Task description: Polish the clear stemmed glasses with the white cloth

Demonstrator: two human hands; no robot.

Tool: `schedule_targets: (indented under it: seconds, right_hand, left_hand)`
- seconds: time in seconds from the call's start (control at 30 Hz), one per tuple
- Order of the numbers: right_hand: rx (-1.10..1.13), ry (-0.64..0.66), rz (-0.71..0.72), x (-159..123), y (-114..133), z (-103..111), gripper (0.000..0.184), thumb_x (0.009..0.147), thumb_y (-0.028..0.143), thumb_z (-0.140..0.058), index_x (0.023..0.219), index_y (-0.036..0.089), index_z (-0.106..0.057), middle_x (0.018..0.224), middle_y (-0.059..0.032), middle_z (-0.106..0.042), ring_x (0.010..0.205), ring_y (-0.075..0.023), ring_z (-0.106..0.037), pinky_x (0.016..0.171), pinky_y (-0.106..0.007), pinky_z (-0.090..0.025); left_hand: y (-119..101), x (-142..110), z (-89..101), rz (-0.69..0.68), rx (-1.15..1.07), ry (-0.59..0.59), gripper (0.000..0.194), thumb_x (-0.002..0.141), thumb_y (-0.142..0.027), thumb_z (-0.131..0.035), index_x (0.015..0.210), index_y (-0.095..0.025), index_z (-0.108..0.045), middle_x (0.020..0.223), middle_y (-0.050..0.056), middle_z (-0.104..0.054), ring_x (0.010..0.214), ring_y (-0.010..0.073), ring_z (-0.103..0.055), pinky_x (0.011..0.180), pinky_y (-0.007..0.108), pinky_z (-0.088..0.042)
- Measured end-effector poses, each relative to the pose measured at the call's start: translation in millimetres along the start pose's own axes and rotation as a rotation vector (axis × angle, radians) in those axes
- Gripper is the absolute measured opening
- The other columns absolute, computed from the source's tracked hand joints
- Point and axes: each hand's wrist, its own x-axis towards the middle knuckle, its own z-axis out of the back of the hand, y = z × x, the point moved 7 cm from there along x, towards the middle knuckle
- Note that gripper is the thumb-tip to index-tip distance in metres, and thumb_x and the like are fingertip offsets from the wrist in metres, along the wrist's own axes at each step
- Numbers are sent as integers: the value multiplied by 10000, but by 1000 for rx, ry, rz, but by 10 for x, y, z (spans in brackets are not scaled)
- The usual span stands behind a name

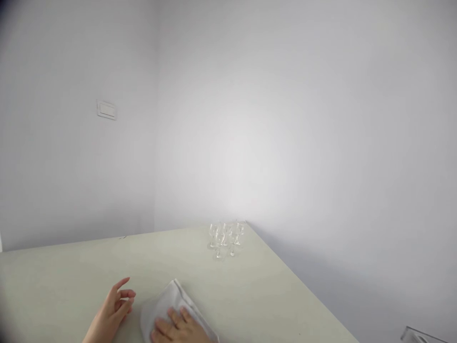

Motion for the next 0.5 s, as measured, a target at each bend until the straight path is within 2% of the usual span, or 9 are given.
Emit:
schedule_targets:
  seconds: [0.13,0.23,0.27,0.37,0.5]
  right_hand:
    - [47,56,-93,-251,-311,526,587,849,473,-509,1381,320,-313,1419,-47,-367,1318,-327,-274,1074,-542,-201]
    - [22,179,-287,-611,-641,815,607,882,540,-376,1414,298,-210,1487,-23,-211,1368,-290,-135,1110,-507,-106]
    - [-1,182,-352,-749,-765,922,585,899,541,-317,1418,302,-189,1497,-1,-177,1376,-268,-106,1119,-488,-80]
    - [-97,114,-526,-1192,-1179,1254,586,904,565,-227,1419,287,-201,1498,21,-180,1382,-231,-109,1128,-447,-73]
    - [-246,-10,-763,-1836,-1768,1637,662,887,593,-193,1413,196,-259,1484,-23,-235,1372,-225,-169,1125,-424,-129]
  left_hand:
    - [-81,-39,22,5,74,-62,505,730,-534,-470,1147,-256,-414,764,-22,-606,524,139,-538,539,279,-440]
    - [-112,-48,9,21,151,-44,515,742,-550,-434,1161,-251,-404,753,-18,-615,511,140,-539,546,278,-440]
    - [-114,-46,4,26,169,-33,511,746,-548,-425,1162,-251,-402,753,-17,-618,511,139,-538,550,278,-441]
    - [-106,-35,4,42,192,-16,494,750,-547,-414,1148,-253,-408,753,-18,-623,535,142,-548,576,278,-448]
    - [-92,-25,9,57,194,-16,516,735,-574,-411,1143,-257,-414,737,-22,-621,544,148,-552,571,278,-444]
